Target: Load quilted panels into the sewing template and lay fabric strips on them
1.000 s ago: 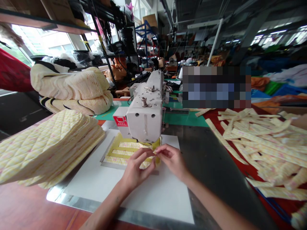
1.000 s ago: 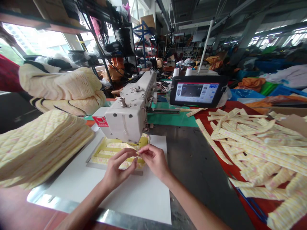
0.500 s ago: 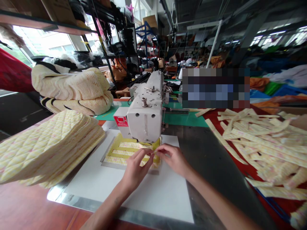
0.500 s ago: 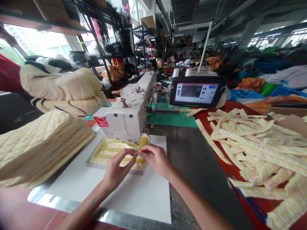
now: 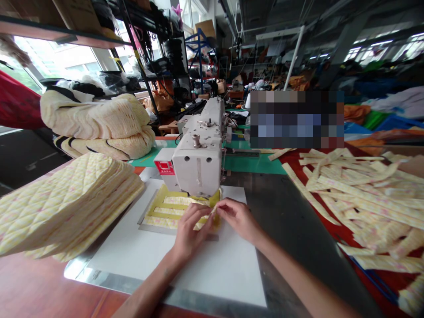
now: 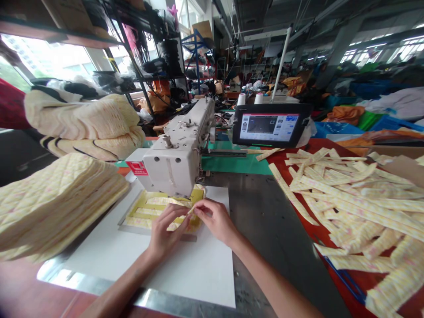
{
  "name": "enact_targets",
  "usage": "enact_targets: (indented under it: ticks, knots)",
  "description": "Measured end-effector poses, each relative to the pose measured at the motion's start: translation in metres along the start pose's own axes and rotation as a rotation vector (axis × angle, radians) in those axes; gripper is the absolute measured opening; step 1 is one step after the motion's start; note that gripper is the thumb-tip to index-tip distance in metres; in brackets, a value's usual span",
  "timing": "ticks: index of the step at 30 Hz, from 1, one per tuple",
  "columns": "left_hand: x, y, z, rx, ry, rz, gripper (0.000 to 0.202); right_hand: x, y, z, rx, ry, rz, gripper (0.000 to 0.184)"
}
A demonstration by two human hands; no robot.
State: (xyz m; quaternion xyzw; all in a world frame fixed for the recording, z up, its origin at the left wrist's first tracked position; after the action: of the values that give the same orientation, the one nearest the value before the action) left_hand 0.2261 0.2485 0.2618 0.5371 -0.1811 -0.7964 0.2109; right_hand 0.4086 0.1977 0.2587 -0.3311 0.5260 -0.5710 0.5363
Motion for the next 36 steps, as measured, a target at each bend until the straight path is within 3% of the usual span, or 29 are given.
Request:
enact_targets:
  ticks: [2, 6, 10, 18, 28, 36]
  knots:
    - [0.001, -0.002, -0.004, -0.040, -0.052, -0.155, 0.022, 0.000, 0.004, 0.005, -0.019, -0.027, -0.022, 0.041]
    - [-0.006, -0.004, -0.009, -0.268, -0.315, -0.503, 0.022, -0.002, 0.019, 0.017, -0.068, 0.016, -0.087, 0.039]
    - [-0.015, -0.008, -0.011, -0.454, -0.430, -0.664, 0.015, -0.006, 0.031, 0.022, -0.073, 0.075, -0.135, 0.038]
    - [-0.023, -0.027, 0.008, -0.669, -0.453, -0.691, 0.017, -0.007, 0.030, 0.021, -0.058, 0.087, -0.160, 0.036]
    - [-0.028, -0.037, 0.005, -0.547, -0.428, -0.776, 0.019, -0.004, 0.032, 0.019, -0.012, 0.075, -0.124, 0.035]
    - [-0.027, -0.033, 0.005, -0.574, -0.582, -0.640, 0.023, -0.003, 0.032, 0.017, 0.012, 0.070, -0.120, 0.031]
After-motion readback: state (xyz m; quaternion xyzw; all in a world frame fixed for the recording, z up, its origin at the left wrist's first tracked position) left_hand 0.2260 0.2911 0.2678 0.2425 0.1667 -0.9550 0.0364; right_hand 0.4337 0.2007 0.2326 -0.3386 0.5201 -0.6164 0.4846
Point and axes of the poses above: each hand's wrist, its own x-axis away from the middle knuckle, its own z-axis out of the back of the hand, y = z × x, the point moved 1 cm from there along -x, towards the middle knuckle, and after that the axes turned 8 degrees about y, right-handed, at the moved point
